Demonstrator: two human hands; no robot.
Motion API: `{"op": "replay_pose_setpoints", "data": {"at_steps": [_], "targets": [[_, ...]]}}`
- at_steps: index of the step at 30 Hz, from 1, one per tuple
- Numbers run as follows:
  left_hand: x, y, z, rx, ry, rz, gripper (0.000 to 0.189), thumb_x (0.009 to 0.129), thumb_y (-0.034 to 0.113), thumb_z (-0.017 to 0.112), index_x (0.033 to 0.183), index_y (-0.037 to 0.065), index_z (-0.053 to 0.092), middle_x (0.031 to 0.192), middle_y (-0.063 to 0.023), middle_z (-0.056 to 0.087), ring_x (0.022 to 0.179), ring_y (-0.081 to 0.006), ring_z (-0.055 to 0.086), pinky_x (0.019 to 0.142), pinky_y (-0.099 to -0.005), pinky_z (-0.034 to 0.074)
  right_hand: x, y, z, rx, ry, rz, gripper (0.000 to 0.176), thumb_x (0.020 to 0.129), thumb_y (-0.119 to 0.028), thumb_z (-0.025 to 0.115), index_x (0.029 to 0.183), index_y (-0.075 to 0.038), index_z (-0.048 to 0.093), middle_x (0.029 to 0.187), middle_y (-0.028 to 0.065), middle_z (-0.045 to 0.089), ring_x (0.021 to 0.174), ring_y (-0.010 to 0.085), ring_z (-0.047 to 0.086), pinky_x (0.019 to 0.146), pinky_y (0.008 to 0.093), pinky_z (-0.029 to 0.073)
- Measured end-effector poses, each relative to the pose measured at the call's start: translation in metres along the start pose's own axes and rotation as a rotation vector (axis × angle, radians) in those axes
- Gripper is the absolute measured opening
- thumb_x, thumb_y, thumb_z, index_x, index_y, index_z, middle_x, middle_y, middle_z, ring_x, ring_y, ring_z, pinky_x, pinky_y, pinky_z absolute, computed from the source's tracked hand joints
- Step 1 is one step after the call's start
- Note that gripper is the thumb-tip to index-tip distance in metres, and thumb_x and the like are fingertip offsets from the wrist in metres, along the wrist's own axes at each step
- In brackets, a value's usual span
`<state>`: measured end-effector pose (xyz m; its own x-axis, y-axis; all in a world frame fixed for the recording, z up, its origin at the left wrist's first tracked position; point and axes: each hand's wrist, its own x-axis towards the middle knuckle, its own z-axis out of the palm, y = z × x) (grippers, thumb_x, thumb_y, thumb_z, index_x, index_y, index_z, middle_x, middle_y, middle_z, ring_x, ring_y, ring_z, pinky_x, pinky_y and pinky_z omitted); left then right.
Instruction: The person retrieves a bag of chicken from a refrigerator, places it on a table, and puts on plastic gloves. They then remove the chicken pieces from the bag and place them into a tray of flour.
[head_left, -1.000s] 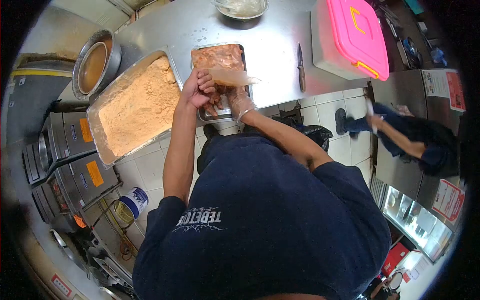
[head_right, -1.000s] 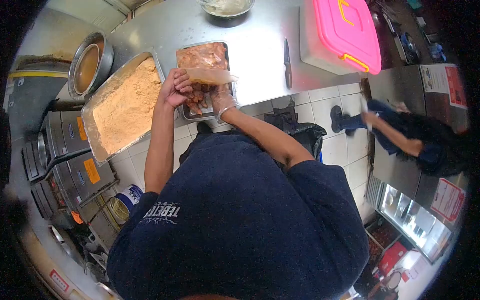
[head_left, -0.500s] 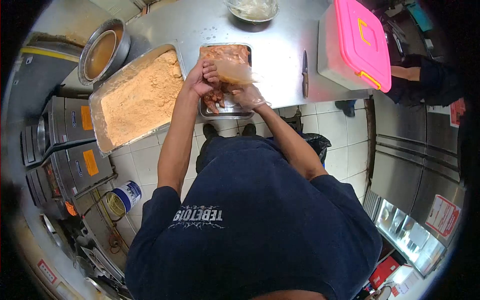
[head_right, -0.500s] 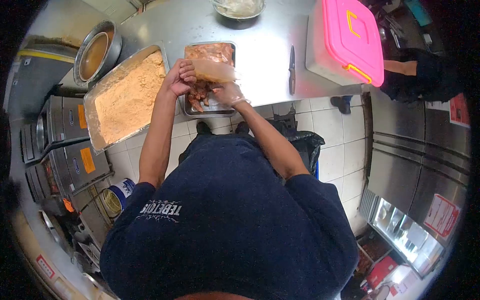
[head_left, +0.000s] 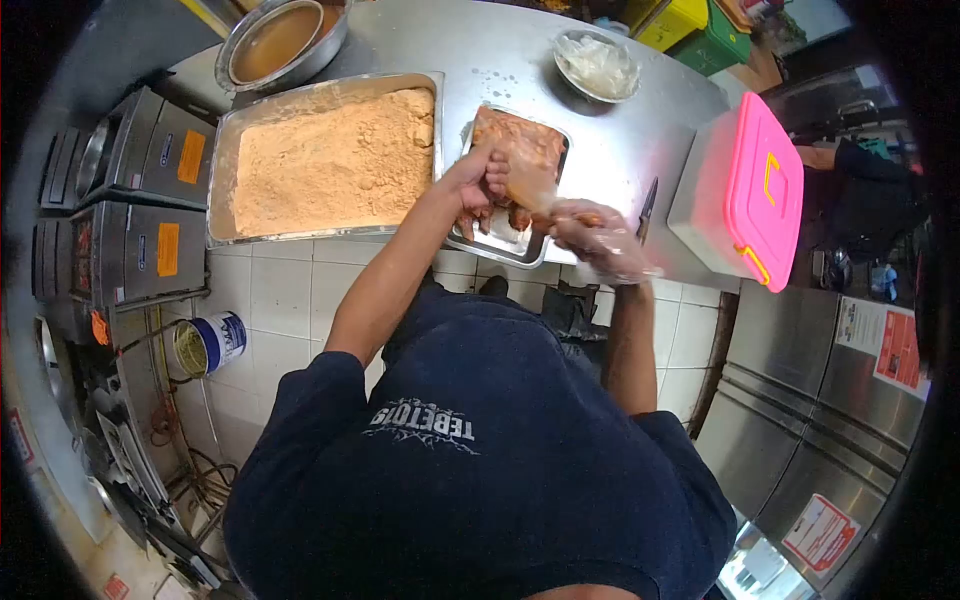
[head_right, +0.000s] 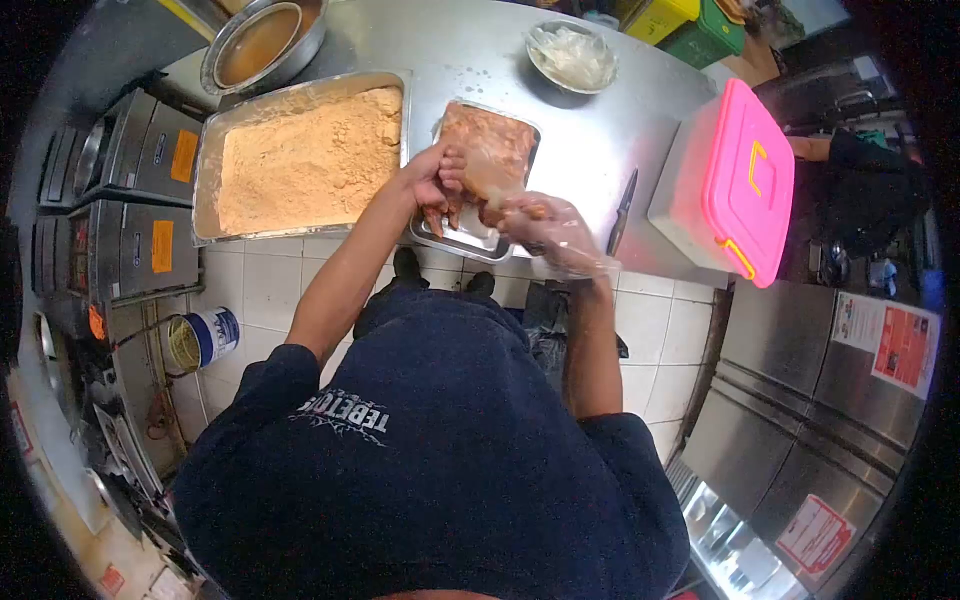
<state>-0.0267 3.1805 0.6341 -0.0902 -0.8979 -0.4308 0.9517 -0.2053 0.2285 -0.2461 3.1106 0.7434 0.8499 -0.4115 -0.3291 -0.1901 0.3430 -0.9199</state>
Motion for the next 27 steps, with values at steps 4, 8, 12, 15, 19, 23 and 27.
{"op": "replay_pose_setpoints", "data": {"at_steps": [4,8,12,15,19,23,27], "targets": [[-0.010,-0.020,0.001,0.082,0.140,-0.002,0.028,0.090,0.030,0.039,0.064,0.017,0.039,0.050,0.0069,0.032,0.041,-0.0061,0.030,0.038,-0.0197,0.025,0.016,-0.055,0.016,0.012,-0.139,-0.143,0.029,0.076,-0.013,0.062,0.098,0.003,0.055,0.085,0.0104,0.060,0.070,0.0111,0.056,0.063,0.0193,0.046],[-0.017,-0.042,-0.010,0.143,0.077,0.058,0.025,0.089,0.027,0.036,0.065,0.018,0.036,0.051,0.0075,0.031,0.041,-0.0054,0.030,0.037,-0.0201,0.023,0.072,-0.072,0.079,0.196,-0.235,-0.108,0.026,0.077,-0.016,0.061,0.094,0.004,0.056,0.080,0.0079,0.058,0.066,0.0100,0.053,0.066,0.0183,0.045],[-0.026,-0.043,-0.015,0.148,0.195,-0.016,0.029,0.085,0.025,0.040,0.057,0.017,0.035,0.048,0.0068,0.028,0.040,-0.0068,0.025,0.037,-0.0221,0.019,0.154,-0.041,0.119,0.230,-0.566,0.036,0.027,0.080,-0.021,0.059,0.090,0.004,0.054,0.078,0.0092,0.056,0.071,0.0142,0.054,0.073,0.0225,0.046],[-0.037,-0.041,-0.015,0.185,0.219,0.010,0.027,0.084,0.029,0.041,0.059,0.018,0.038,0.048,0.0069,0.029,0.041,-0.0076,0.025,0.038,-0.0219,0.021,0.182,-0.020,0.149,0.086,-0.434,0.195,0.033,0.082,-0.032,0.055,0.086,0.001,0.056,0.073,0.0079,0.056,0.068,0.0145,0.054,0.069,0.0254,0.048],[-0.032,-0.039,-0.030,0.188,0.116,-0.017,0.028,0.086,0.029,0.039,0.061,0.017,0.038,0.049,0.0066,0.029,0.041,-0.0078,0.025,0.038,-0.0216,0.021,0.236,0.008,0.140,-0.540,-0.422,0.225,0.041,0.087,-0.038,0.047,0.103,0.000,0.051,0.094,0.0077,0.058,0.080,0.0158,0.056,0.076,0.0288,0.046],[-0.036,-0.035,-0.020,0.265,0.120,-0.010,0.027,0.086,0.028,0.039,0.061,0.017,0.037,0.049,0.0059,0.030,0.040,-0.0072,0.024,0.036,-0.0223,0.019,0.228,-0.001,0.121,-0.655,-0.166,-0.039,0.037,0.085,-0.034,0.050,0.103,-0.002,0.055,0.094,0.0070,0.058,0.081,0.0124,0.055,0.068,0.0226,0.044],[-0.033,-0.024,0.000,0.260,0.327,0.026,0.028,0.088,0.029,0.038,0.063,0.015,0.040,0.047,0.0047,0.031,0.037,-0.0071,0.024,0.035,-0.0211,0.021,0.155,-0.030,0.078,-0.134,0.059,-0.269,0.027,0.080,-0.028,0.058,0.081,-0.001,0.060,0.071,0.0016,0.055,0.067,0.0084,0.047,0.058,0.0230,0.038]]}}
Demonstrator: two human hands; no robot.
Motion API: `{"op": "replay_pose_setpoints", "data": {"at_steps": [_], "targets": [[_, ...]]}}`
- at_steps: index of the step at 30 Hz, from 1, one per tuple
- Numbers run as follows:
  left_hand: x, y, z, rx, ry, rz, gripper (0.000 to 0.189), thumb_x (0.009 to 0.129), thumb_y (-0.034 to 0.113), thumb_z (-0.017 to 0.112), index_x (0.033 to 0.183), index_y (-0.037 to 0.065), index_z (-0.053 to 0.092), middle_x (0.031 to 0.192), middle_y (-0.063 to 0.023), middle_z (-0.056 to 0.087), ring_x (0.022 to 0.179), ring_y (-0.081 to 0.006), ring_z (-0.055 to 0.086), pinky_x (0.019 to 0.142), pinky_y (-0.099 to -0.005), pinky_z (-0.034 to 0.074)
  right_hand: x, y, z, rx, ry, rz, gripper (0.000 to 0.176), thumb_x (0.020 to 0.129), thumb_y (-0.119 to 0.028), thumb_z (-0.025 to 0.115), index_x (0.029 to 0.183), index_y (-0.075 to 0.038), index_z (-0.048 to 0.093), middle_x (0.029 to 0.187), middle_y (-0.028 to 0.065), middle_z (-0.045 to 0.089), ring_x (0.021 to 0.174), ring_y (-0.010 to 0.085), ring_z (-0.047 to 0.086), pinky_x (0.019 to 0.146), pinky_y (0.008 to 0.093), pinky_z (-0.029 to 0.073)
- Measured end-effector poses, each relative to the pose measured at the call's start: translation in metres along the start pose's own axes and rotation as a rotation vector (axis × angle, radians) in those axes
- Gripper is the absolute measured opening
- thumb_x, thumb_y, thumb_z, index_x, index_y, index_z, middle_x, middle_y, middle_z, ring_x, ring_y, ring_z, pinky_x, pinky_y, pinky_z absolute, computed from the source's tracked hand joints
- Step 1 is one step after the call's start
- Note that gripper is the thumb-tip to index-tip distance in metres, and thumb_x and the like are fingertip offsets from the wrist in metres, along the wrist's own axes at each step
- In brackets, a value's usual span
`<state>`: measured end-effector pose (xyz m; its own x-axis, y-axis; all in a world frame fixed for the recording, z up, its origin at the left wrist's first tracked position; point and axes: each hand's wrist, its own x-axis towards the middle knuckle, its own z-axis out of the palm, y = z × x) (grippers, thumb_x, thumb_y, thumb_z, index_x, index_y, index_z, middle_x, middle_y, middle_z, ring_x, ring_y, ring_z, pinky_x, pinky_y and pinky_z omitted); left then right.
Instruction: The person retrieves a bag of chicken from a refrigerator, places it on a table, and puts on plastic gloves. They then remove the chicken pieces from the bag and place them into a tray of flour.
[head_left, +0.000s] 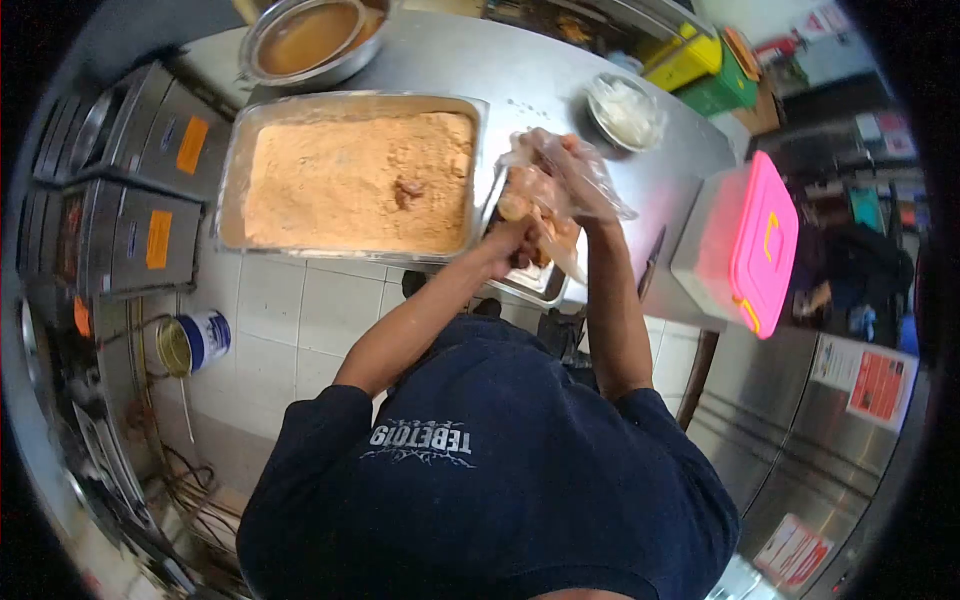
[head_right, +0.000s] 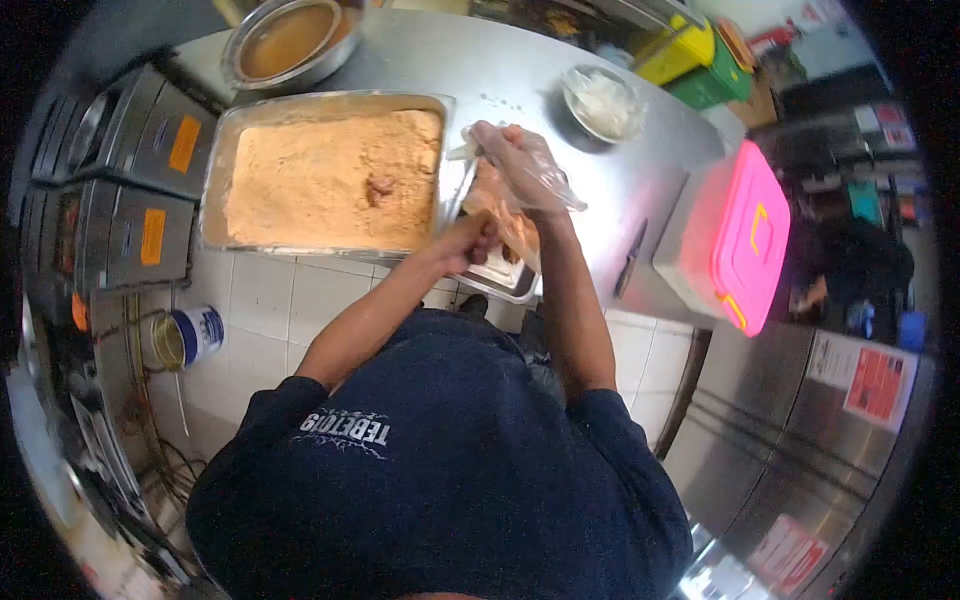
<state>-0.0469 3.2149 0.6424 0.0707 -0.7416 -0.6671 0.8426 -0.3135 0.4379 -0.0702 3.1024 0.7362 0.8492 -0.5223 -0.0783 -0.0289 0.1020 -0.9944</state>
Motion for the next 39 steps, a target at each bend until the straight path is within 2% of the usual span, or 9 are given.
{"op": "replay_pose_setpoints", "data": {"at_steps": [5,10,19,25,29,34,36,37,39], "targets": [[0.016,0.025,0.007,-0.129,-0.216,0.043,0.031,0.089,0.027,0.039,0.060,0.017,0.036,0.042,0.0069,0.029,0.034,-0.0062,0.026,0.033,-0.0205,0.025,-0.095,-0.028,-0.070,-0.391,-0.043,0.082,0.028,0.084,-0.022,0.054,0.092,0.004,0.061,0.077,0.0086,0.062,0.065,0.0109,0.057,0.058,0.0213,0.047],[0.031,0.038,0.016,-0.166,-0.278,-0.032,0.030,0.086,0.025,0.038,0.057,0.018,0.036,0.043,0.0070,0.029,0.035,-0.0059,0.028,0.033,-0.0201,0.024,-0.110,0.092,-0.067,-0.855,-0.180,0.404,0.020,0.077,-0.019,0.056,0.087,-0.002,0.058,0.075,0.0156,0.060,0.060,0.0195,0.059,0.055,0.0310,0.047],[0.038,0.045,0.019,-0.359,-0.315,-0.068,0.031,0.083,0.018,0.038,0.052,0.016,0.036,0.039,0.0059,0.028,0.033,-0.0071,0.026,0.035,-0.0207,0.026,-0.084,0.235,-0.047,-1.232,0.405,0.142,0.024,0.074,-0.015,0.048,0.094,-0.006,0.056,0.087,0.0212,0.058,0.075,0.0341,0.059,0.062,0.0430,0.048],[0.041,0.045,0.013,-0.332,-0.279,-0.048,0.031,0.084,0.021,0.039,0.053,0.016,0.037,0.040,0.0060,0.028,0.033,-0.0070,0.026,0.034,-0.0206,0.025,-0.090,0.150,-0.057,-1.052,-0.209,0.419,0.023,0.070,-0.019,0.053,0.078,0.002,0.058,0.065,0.0173,0.060,0.059,0.0284,0.060,0.060,0.0381,0.048],[0.034,0.034,0.009,-0.261,-0.238,-0.013,0.031,0.083,0.024,0.042,0.054,0.017,0.036,0.039,0.0058,0.028,0.033,-0.0061,0.026,0.032,-0.0210,0.025,-0.134,0.024,-0.068,0.176,-0.281,0.345,0.036,0.069,-0.029,0.056,0.088,0.001,0.053,0.073,0.0118,0.055,0.056,0.0179,0.050,0.054,0.0324,0.043],[0.068,-0.023,-0.033,-0.229,-0.308,0.009,0.018,0.083,0.023,0.042,0.074,0.009,0.049,0.054,0.0033,0.040,0.044,-0.0092,0.038,0.040,-0.0220,0.035,-0.087,-0.031,-0.024,-0.313,-0.299,-0.150,0.032,0.070,-0.029,0.057,0.085,-0.001,0.053,0.073,0.0076,0.053,0.064,0.0136,0.052,0.057,0.0278,0.043],[0.037,-0.036,-0.023,0.762,-0.239,1.192,0.030,0.082,0.031,0.046,0.058,0.016,0.039,0.046,0.0055,0.030,0.036,-0.0062,0.027,0.035,-0.0209,0.022,-0.050,-0.026,0.002,-0.434,-0.366,-0.161,0.036,0.068,-0.032,0.060,0.085,-0.001,0.053,0.073,0.0093,0.054,0.066,0.0169,0.053,0.060,0.0291,0.043],[0.019,-0.022,-0.023,0.437,-0.305,0.473,0.028,0.082,0.030,0.042,0.060,0.013,0.040,0.047,0.0043,0.032,0.037,-0.0070,0.029,0.036,-0.0216,0.024,-0.033,-0.026,0.016,-0.417,-0.436,-0.079,0.040,0.067,-0.034,0.061,0.086,0.000,0.054,0.074,0.0114,0.055,0.066,0.0202,0.054,0.062,0.0308,0.044],[0.003,-0.011,-0.014,0.313,-0.174,0.213,0.027,0.082,0.027,0.039,0.060,0.013,0.040,0.047,0.0042,0.032,0.037,-0.0072,0.029,0.036,-0.0216,0.024,0.011,0.010,0.039,-0.735,-0.475,-0.102,0.043,0.067,-0.037,0.062,0.087,0.001,0.054,0.079,0.0164,0.058,0.072,0.0274,0.057,0.066,0.0345,0.044]]}}
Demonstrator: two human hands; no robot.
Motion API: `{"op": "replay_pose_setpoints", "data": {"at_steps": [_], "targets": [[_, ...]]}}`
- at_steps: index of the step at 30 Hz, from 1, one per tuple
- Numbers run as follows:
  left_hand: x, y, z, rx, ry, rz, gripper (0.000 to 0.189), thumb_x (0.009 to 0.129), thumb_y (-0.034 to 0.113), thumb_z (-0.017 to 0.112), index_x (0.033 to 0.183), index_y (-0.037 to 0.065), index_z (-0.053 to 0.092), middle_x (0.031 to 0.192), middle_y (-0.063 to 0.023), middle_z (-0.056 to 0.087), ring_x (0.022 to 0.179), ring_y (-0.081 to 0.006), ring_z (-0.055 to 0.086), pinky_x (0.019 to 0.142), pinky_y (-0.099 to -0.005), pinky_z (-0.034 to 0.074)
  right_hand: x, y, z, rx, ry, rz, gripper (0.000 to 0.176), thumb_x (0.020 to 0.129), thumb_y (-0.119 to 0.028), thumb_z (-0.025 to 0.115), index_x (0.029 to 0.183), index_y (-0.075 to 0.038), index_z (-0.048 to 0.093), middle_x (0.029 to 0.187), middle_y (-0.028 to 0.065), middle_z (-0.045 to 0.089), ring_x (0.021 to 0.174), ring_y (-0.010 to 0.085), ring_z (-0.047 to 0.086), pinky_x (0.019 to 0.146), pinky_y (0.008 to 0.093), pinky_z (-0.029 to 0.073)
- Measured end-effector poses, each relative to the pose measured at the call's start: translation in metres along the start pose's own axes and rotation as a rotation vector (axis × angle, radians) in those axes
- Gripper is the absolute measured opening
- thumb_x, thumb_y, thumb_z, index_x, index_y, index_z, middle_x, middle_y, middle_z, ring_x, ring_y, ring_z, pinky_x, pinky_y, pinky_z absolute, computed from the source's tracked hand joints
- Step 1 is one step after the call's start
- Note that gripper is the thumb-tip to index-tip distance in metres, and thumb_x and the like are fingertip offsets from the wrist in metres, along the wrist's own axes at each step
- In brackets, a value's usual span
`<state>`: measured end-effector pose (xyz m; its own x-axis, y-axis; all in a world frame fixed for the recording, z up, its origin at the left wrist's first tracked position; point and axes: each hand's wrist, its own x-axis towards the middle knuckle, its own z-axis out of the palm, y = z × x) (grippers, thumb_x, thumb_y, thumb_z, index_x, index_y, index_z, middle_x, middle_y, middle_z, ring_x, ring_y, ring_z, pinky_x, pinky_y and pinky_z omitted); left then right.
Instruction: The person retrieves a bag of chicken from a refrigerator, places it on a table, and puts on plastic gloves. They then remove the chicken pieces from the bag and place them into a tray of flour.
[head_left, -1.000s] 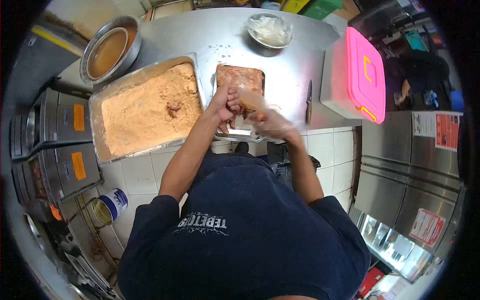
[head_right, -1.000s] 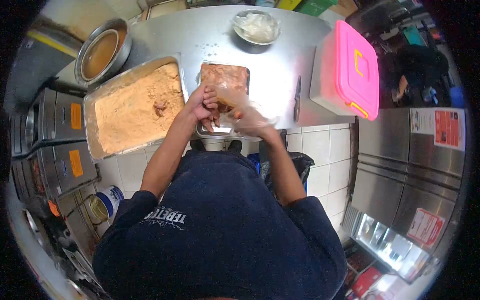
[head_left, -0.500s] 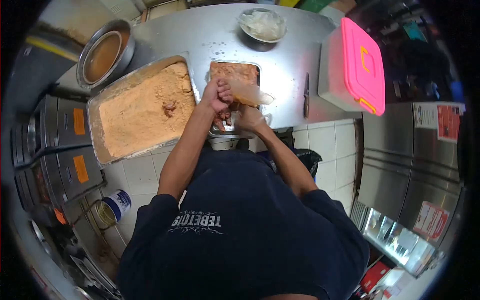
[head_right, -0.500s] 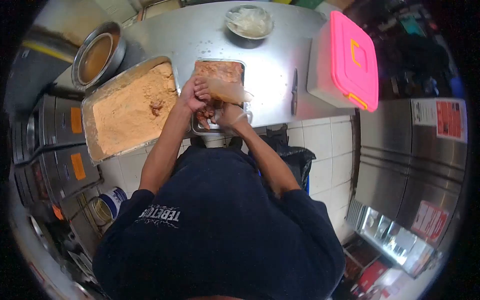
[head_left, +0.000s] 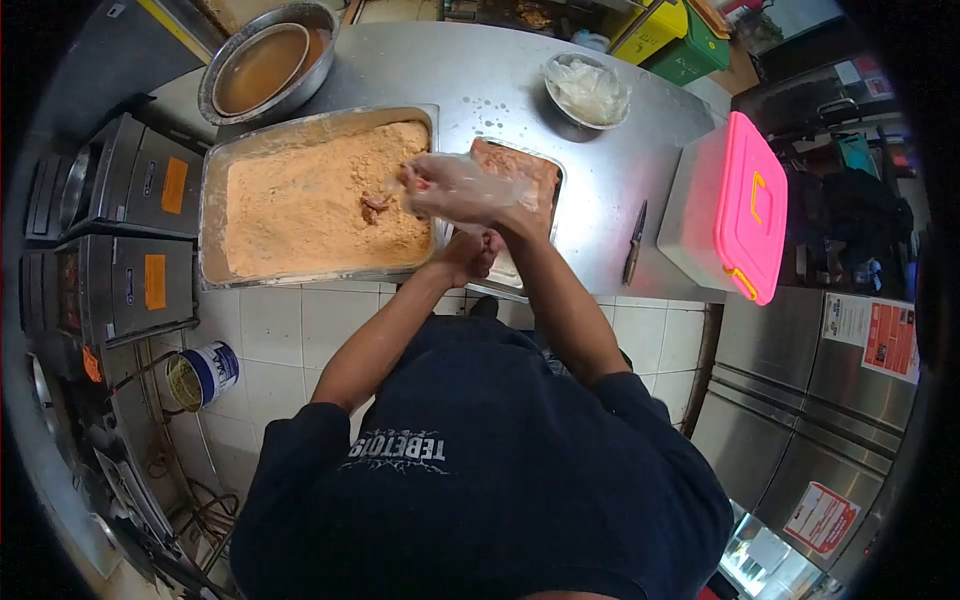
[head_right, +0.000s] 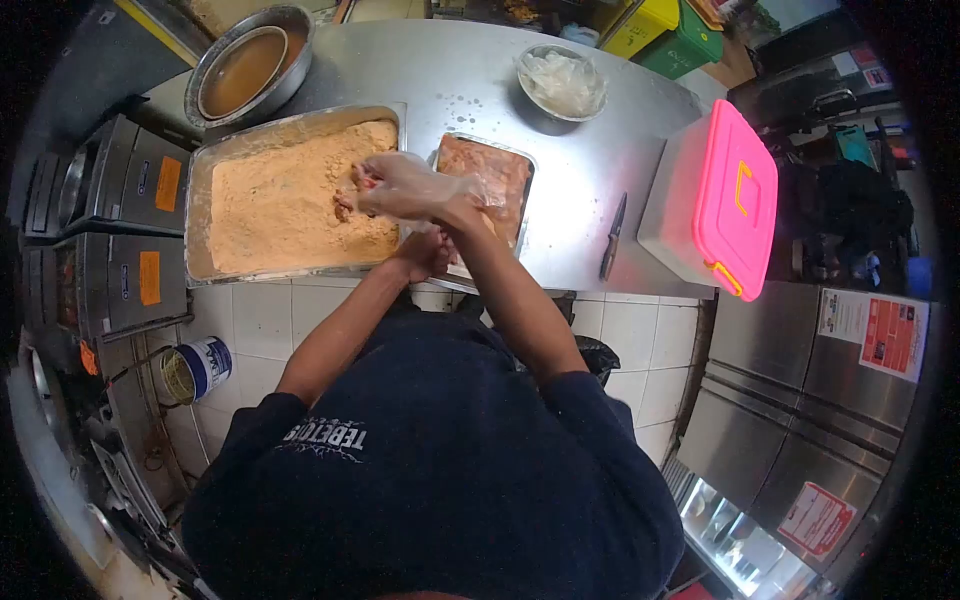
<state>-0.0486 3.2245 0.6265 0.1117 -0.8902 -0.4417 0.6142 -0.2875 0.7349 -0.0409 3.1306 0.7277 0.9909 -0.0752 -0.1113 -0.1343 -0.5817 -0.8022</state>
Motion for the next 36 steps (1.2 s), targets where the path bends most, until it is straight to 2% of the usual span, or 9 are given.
{"op": "replay_pose_setpoints", "data": {"at_steps": [1,3,7,11,14,20,22,31,36], "targets": [[-0.004,0.002,0.001,-0.142,0.098,-0.270,0.027,0.083,0.025,0.036,0.059,0.013,0.040,0.047,0.0041,0.032,0.037,-0.0074,0.030,0.036,-0.0217,0.024,0.010,-0.006,0.003,0.005,-0.001,-0.001,0.043,0.067,-0.037,0.062,0.087,0.001,0.054,0.079,0.0164,0.058,0.072,0.0274,0.057,0.066,0.0345,0.044],[-0.008,-0.001,-0.003,-0.147,0.105,-0.239,0.026,0.082,0.023,0.033,0.059,0.013,0.041,0.047,0.0037,0.033,0.037,-0.0076,0.031,0.035,-0.0213,0.024,0.018,-0.017,0.005,-0.158,-0.077,0.146,0.047,0.073,-0.037,0.061,0.102,0.000,0.054,0.086,0.0124,0.057,0.080,0.0175,0.055,0.072,0.0299,0.044],[0.000,0.003,-0.012,-0.190,0.076,-0.223,0.028,0.081,0.027,0.037,0.058,0.011,0.039,0.045,0.0023,0.032,0.034,-0.0095,0.029,0.032,-0.0223,0.024,-0.017,0.012,-0.001,-0.009,0.604,-0.137,0.042,0.077,-0.033,0.061,0.103,0.001,0.056,0.083,0.0139,0.058,0.074,0.0195,0.056,0.068,0.0286,0.046],[0.002,0.048,0.008,-0.185,-0.003,-0.154,0.036,0.084,0.028,0.034,0.051,0.014,0.035,0.040,0.0044,0.028,0.032,-0.0084,0.031,0.030,-0.0216,0.028,-0.115,0.000,-0.046,0.447,0.318,0.151,0.026,0.082,-0.018,0.056,0.099,0.000,0.057,0.078,0.0054,0.058,0.068,0.0131,0.054,0.061,0.0248,0.045],[0.030,0.050,-0.006,-0.297,-0.139,-0.247,0.033,0.084,0.026,0.035,0.054,0.014,0.033,0.041,0.0051,0.027,0.033,-0.0083,0.024,0.033,-0.0225,0.023,-0.139,0.014,-0.026,0.226,-0.036,0.301,0.023,0.078,-0.014,0.055,0.096,0.000,0.059,0.076,0.0054,0.058,0.066,0.0133,0.053,0.061,0.0272,0.045],[0.032,0.062,0.003,-0.360,-0.118,-0.246,0.033,0.084,0.022,0.036,0.052,0.015,0.033,0.039,0.0054,0.029,0.031,-0.0073,0.025,0.031,-0.0205,0.025,-0.090,0.116,0.098,-0.052,0.369,0.223,0.021,0.075,-0.027,0.056,0.091,-0.014,0.061,0.080,0.0166,0.060,0.074,0.0304,0.058,0.071,0.0397,0.045],[0.031,0.063,0.000,-0.355,-0.117,-0.233,0.033,0.084,0.022,0.036,0.052,0.015,0.033,0.039,0.0054,0.029,0.031,-0.0072,0.026,0.031,-0.0204,0.025,-0.083,0.140,0.123,-0.576,0.689,-0.015,0.027,0.075,-0.031,0.057,0.098,-0.018,0.057,0.072,0.0153,0.059,0.067,0.0310,0.059,0.063,0.0421,0.047],[0.032,0.059,-0.006,-0.341,-0.112,-0.232,0.033,0.084,0.023,0.037,0.052,0.016,0.034,0.039,0.0058,0.030,0.031,-0.0069,0.027,0.031,-0.0202,0.025,-0.095,0.169,0.142,-0.507,0.346,0.286,0.025,0.078,-0.024,0.051,0.100,-0.012,0.055,0.073,0.0139,0.060,0.062,0.0286,0.060,0.052,0.0389,0.048],[0.030,0.061,-0.005,-0.320,-0.097,-0.222,0.031,0.084,0.023,0.037,0.053,0.015,0.035,0.039,0.0055,0.031,0.031,-0.0069,0.027,0.031,-0.0201,0.026,-0.119,0.155,0.108,-0.458,0.271,0.145,0.023,0.073,-0.011,0.050,0.094,-0.008,0.058,0.078,0.0138,0.061,0.070,0.0280,0.059,0.060,0.0374,0.048]]}}
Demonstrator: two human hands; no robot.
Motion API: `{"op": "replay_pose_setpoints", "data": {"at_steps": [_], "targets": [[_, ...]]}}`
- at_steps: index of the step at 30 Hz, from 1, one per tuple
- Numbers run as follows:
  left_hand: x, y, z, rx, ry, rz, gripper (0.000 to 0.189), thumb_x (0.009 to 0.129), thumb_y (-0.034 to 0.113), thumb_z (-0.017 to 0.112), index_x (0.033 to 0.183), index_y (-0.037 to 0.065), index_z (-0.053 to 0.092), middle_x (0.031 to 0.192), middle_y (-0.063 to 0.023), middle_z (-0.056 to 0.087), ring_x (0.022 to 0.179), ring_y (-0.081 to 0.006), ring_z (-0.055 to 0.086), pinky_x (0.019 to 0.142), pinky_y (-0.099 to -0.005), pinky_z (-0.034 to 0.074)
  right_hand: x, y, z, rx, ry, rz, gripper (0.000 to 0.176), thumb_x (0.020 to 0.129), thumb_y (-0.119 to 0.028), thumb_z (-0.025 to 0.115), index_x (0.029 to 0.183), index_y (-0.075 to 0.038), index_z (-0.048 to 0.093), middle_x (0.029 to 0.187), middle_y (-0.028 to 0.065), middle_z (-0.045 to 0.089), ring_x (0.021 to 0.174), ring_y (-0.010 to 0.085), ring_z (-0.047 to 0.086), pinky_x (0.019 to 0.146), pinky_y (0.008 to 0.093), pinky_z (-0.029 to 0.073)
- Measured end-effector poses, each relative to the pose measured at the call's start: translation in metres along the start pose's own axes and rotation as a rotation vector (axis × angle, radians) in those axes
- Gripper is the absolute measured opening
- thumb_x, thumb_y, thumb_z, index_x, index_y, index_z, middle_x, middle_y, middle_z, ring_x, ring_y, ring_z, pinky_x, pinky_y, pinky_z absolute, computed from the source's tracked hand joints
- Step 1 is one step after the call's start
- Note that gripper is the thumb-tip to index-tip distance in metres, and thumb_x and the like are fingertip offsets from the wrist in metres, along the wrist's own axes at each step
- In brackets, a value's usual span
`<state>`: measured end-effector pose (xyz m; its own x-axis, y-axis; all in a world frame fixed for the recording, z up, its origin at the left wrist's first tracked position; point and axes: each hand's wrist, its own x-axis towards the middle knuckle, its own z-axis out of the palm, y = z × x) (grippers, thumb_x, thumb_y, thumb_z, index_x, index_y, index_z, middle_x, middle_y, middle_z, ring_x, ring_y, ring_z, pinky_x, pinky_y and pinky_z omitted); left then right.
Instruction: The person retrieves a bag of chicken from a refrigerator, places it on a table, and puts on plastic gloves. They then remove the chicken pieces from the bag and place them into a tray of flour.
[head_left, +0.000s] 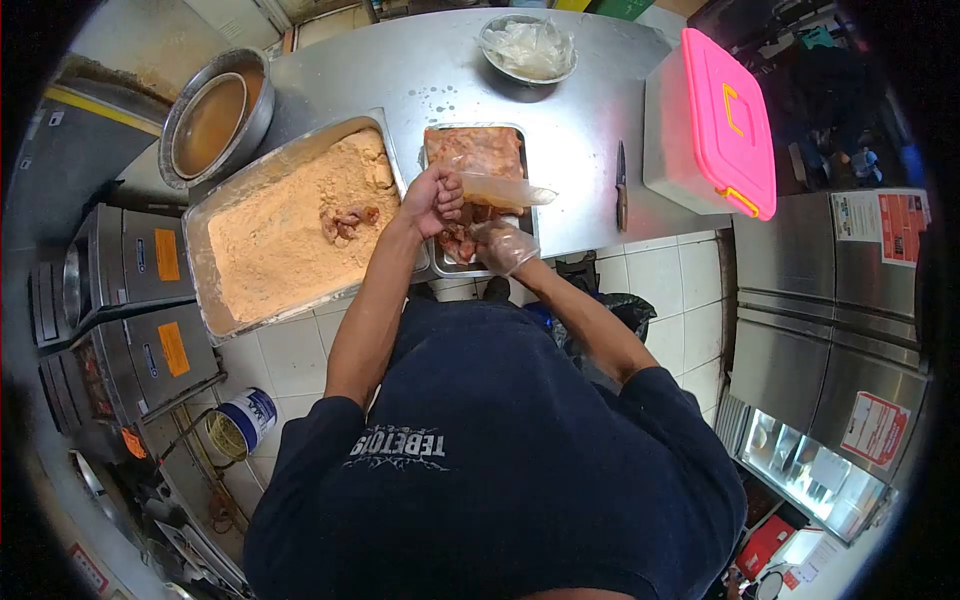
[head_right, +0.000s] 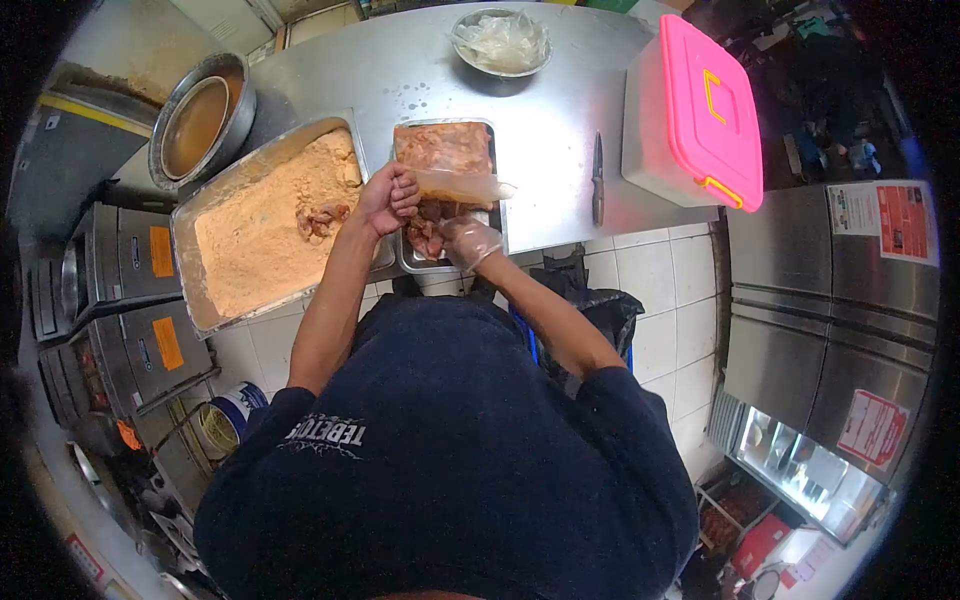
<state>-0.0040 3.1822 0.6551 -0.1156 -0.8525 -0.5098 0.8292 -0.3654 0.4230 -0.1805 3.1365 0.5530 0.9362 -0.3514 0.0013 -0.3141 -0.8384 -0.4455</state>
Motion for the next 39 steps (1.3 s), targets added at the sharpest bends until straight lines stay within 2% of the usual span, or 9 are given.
{"op": "replay_pose_setpoints", "data": {"at_steps": [7,9,10,13,19,21,23,31,39], "targets": [[0.001,-0.002,-0.003,-0.002,0.010,-0.001,0.032,0.084,0.023,0.036,0.054,0.015,0.036,0.040,0.0053,0.031,0.032,-0.0068,0.028,0.031,-0.0199,0.026,0.012,-0.043,-0.026,0.280,-0.235,0.271,0.037,0.078,-0.037,0.053,0.091,-0.002,0.057,0.083,0.0199,0.059,0.080,0.0323,0.058,0.072,0.0391,0.045],[0.003,-0.002,-0.005,-0.015,-0.007,-0.008,0.032,0.084,0.023,0.036,0.053,0.015,0.036,0.040,0.0053,0.031,0.032,-0.0069,0.028,0.031,-0.0201,0.026,0.014,-0.044,0.010,0.223,0.236,0.355,0.053,0.077,-0.054,0.047,0.093,-0.006,0.062,0.087,0.0184,0.062,0.091,0.0318,0.056,0.091,0.0421,0.035],[0.004,-0.004,-0.004,-0.013,-0.011,-0.018,0.032,0.084,0.023,0.036,0.053,0.015,0.036,0.040,0.0053,0.031,0.032,-0.0069,0.028,0.031,-0.0201,0.026,0.013,-0.045,0.000,-0.016,-0.080,0.425,0.060,0.078,-0.055,0.045,0.103,-0.002,0.057,0.097,0.0195,0.059,0.102,0.0310,0.052,0.091,0.0405,0.036],[0.006,-0.001,-0.005,-0.022,-0.037,0.000,0.032,0.085,0.022,0.036,0.053,0.015,0.035,0.040,0.0057,0.031,0.032,-0.0064,0.028,0.032,-0.0198,0.027,0.019,-0.046,-0.021,0.154,-0.437,0.571,0.060,0.081,-0.052,0.041,0.109,0.001,0.053,0.108,0.0197,0.055,0.109,0.0285,0.047,0.093,0.0376,0.036],[0.007,-0.002,-0.007,-0.010,-0.004,0.017,0.030,0.084,0.023,0.038,0.055,0.016,0.036,0.041,0.0060,0.032,0.032,-0.0063,0.028,0.032,-0.0196,0.027,0.008,-0.003,0.012,-0.104,-0.355,0.416,0.049,0.086,-0.041,0.040,0.107,0.001,0.054,0.114,0.0181,0.052,0.105,0.0266,0.051,0.086,0.0360,0.042],[0.006,-0.001,-0.010,-0.010,0.000,0.019,0.029,0.084,0.023,0.038,0.056,0.015,0.036,0.041,0.0062,0.031,0.033,-0.0061,0.028,0.033,-0.0194,0.027,0.001,0.011,0.010,-0.049,-0.220,0.356,0.031,0.080,-0.035,0.049,0.090,-0.008,0.061,0.090,0.0095,0.062,0.083,0.0267,0.059,0.070,0.0357,0.046],[0.007,-0.003,-0.013,-0.019,-0.001,0.029,0.028,0.084,0.023,0.038,0.056,0.015,0.036,0.042,0.0063,0.030,0.033,-0.0059,0.028,0.033,-0.0193,0.027,-0.010,0.024,-0.009,1.066,-0.358,0.612,0.024,0.079,-0.030,0.053,0.080,-0.007,0.060,0.088,0.0070,0.059,0.070,0.0190,0.058,0.058,0.0302,0.046],[0.000,-0.014,-0.018,-0.013,-0.027,0.027,0.027,0.082,0.026,0.041,0.058,0.014,0.036,0.043,0.0070,0.028,0.035,-0.0059,0.026,0.033,-0.0196,0.024,-0.009,-0.052,-0.159,2.120,-0.153,0.097,0.013,0.073,-0.012,0.059,0.076,-0.007,0.047,0.086,0.0075,0.047,0.066,0.0161,0.052,0.055,0.0263,0.044],[-0.008,-0.017,-0.024,0.000,-0.018,0.028,0.027,0.081,0.026,0.042,0.057,0.014,0.037,0.043,0.0059,0.029,0.035,-0.0067,0.027,0.034,-0.0203,0.024,0.000,-0.028,-0.146,1.145,-0.213,0.119,0.011,0.076,-0.009,0.059,0.086,-0.005,0.060,0.085,0.0077,0.057,0.072,0.0134,0.057,0.058,0.0240,0.048]]}}
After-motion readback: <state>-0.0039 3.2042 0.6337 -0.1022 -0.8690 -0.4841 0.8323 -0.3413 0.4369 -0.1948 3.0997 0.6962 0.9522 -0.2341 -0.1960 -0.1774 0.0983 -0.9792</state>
